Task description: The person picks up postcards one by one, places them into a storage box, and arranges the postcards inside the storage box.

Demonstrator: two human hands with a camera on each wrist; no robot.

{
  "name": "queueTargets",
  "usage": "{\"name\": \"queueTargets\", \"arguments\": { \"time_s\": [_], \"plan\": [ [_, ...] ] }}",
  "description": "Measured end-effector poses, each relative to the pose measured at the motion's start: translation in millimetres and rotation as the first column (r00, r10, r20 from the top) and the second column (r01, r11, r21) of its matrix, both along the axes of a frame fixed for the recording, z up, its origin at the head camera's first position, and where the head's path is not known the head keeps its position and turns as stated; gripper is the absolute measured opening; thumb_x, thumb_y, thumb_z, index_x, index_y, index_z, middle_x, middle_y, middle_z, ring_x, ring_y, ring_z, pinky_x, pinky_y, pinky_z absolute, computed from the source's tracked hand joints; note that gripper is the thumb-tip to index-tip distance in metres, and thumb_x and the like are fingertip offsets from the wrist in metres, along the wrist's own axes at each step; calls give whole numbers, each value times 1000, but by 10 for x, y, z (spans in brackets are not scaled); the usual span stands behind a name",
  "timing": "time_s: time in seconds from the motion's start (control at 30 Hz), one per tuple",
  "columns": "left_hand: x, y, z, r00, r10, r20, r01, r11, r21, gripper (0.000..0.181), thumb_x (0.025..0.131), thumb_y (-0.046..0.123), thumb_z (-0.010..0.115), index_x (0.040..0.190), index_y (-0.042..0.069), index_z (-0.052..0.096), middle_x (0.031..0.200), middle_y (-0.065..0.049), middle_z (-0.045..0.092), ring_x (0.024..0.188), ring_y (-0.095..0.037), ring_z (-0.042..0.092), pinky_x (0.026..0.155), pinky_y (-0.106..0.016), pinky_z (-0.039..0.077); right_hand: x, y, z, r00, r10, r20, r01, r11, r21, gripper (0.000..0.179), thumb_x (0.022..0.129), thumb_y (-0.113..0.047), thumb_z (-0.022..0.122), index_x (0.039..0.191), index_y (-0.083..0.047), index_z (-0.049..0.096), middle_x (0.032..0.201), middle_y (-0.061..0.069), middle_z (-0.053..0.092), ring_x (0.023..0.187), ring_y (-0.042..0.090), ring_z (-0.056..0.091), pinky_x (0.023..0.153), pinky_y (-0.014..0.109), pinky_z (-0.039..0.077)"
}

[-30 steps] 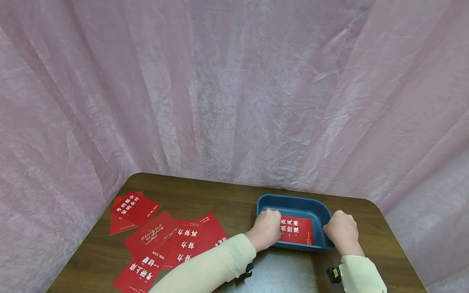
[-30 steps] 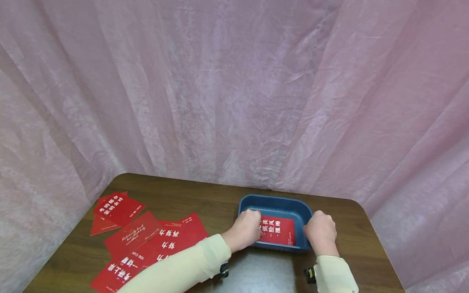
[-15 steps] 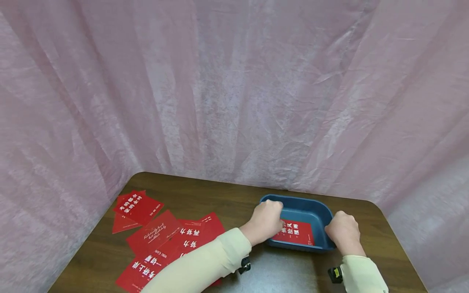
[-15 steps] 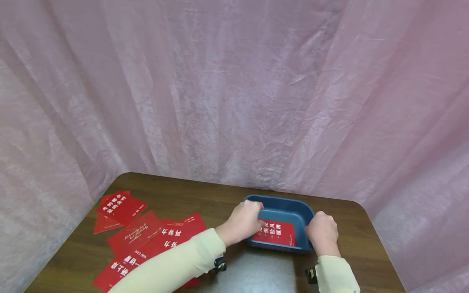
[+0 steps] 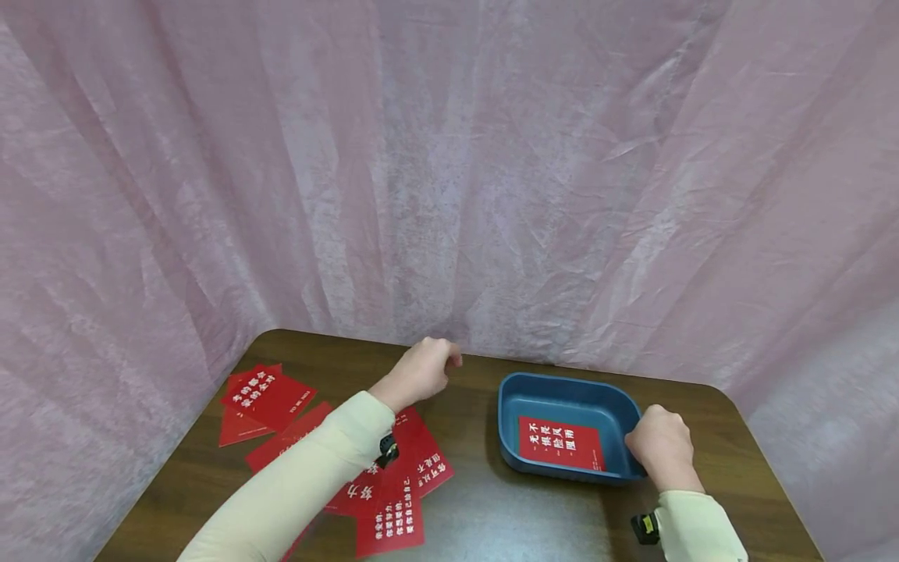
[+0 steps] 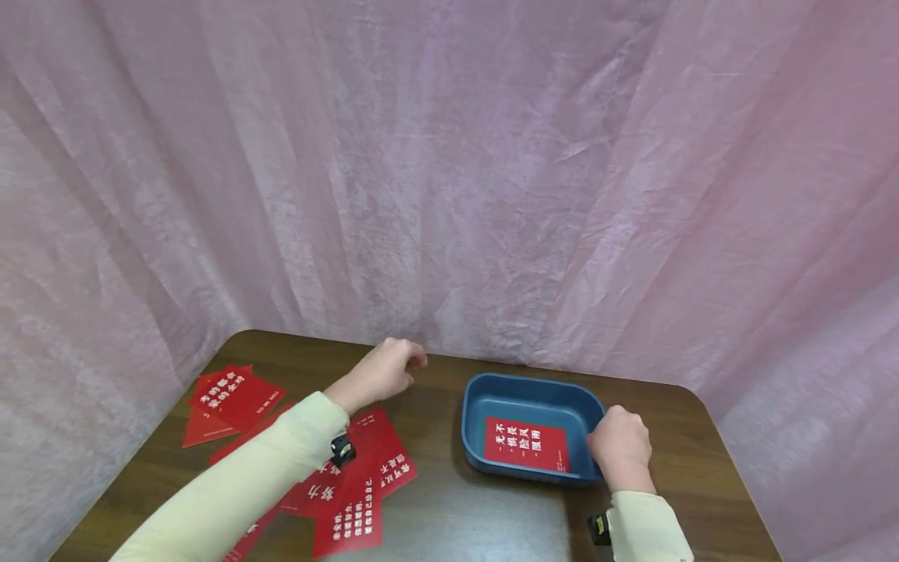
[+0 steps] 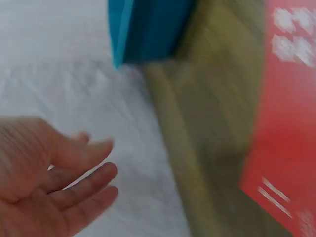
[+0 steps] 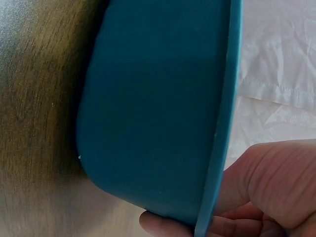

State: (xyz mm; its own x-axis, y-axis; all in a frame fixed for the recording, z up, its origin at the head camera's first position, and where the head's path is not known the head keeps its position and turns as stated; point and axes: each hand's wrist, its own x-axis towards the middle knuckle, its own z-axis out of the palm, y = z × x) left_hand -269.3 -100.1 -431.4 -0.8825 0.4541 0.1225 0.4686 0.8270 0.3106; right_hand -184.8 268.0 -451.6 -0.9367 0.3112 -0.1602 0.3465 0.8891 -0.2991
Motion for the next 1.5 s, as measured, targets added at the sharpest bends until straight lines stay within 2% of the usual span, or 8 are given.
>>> {"name": "queueTargets", "arguments": {
  "time_s": [0.1, 0.2, 0.37, 0.57, 0.87, 1.23, 1.37, 1.5],
  "plan": [
    [11, -171, -123, 989, -1, 150, 11, 998, -65, 31, 67, 6, 79, 95, 15, 69, 93, 3, 66, 86, -12, 60, 71, -28, 50, 10, 12, 3, 1000, -4, 1, 4, 1000, -4, 33, 76, -12, 64, 92, 16, 56, 74, 27, 60, 57, 30, 56, 52, 46, 52],
    [59, -271, -239, 961, 14, 278, 21, 993, -120, 38, 63, 16, 86, 96, 16, 68, 93, 2, 63, 79, -12, 56, 66, -28, 49, 17, 21, 6, 1000, -5, -2, 5, 1000, 0, 34, 76, -12, 65, 93, 16, 56, 74, 27, 60, 56, 30, 56, 52, 46, 52],
    [113, -329, -377, 929, 15, 370, 50, 985, -164, 39, 59, 25, 89, 90, 19, 65, 92, 3, 58, 77, -12, 51, 62, -27, 47, 20, 28, 13, 1000, -8, -4, 8, 1000, 6, 33, 77, -12, 64, 92, 16, 56, 74, 28, 60, 57, 31, 57, 51, 46, 52],
    [58, -390, -475, 938, 85, 337, -7, 974, -226, 47, 54, 29, 92, 89, 18, 62, 90, 3, 53, 81, -15, 47, 65, -30, 45, 34, 15, 17, 1000, -11, -8, 11, 1000, 6, 31, 76, -11, 63, 90, 15, 56, 74, 28, 61, 57, 32, 57, 51, 45, 51],
    [-53, -377, -509, 948, 130, 289, -92, 986, -141, 45, 57, 29, 90, 90, 13, 63, 90, 0, 55, 82, -16, 48, 70, -32, 47, 31, 17, 12, 1000, -17, -9, 17, 1000, 0, 29, 77, -11, 63, 89, 14, 57, 72, 26, 60, 55, 30, 56, 49, 45, 51],
    [-173, -363, -619, 957, 209, 203, -171, 967, -191, 40, 63, 40, 85, 83, 16, 61, 84, 1, 53, 76, -15, 48, 63, -33, 43, 38, 11, -5, 1000, -20, -14, 20, 1000, -4, 26, 76, -11, 64, 85, 13, 58, 69, 24, 59, 53, 28, 55, 48, 43, 51],
    [-192, -334, -589, 962, 196, 189, -158, 967, -198, 37, 64, 40, 84, 80, 17, 59, 82, 1, 53, 76, -15, 49, 62, -34, 43, 38, 12, -11, 1000, -19, -18, 19, 1000, -1, 25, 76, -11, 63, 83, 12, 59, 67, 23, 59, 53, 28, 54, 47, 42, 50],
    [-203, -265, -516, 978, 101, 182, -71, 983, -167, 26, 71, 25, 81, 88, 17, 64, 87, 3, 57, 80, -14, 52, 68, -32, 46, 39, 18, -11, 1000, -19, -13, 19, 1000, -5, 23, 77, -11, 63, 81, 11, 59, 66, 21, 59, 52, 27, 54, 47, 42, 51]
  ]
}}
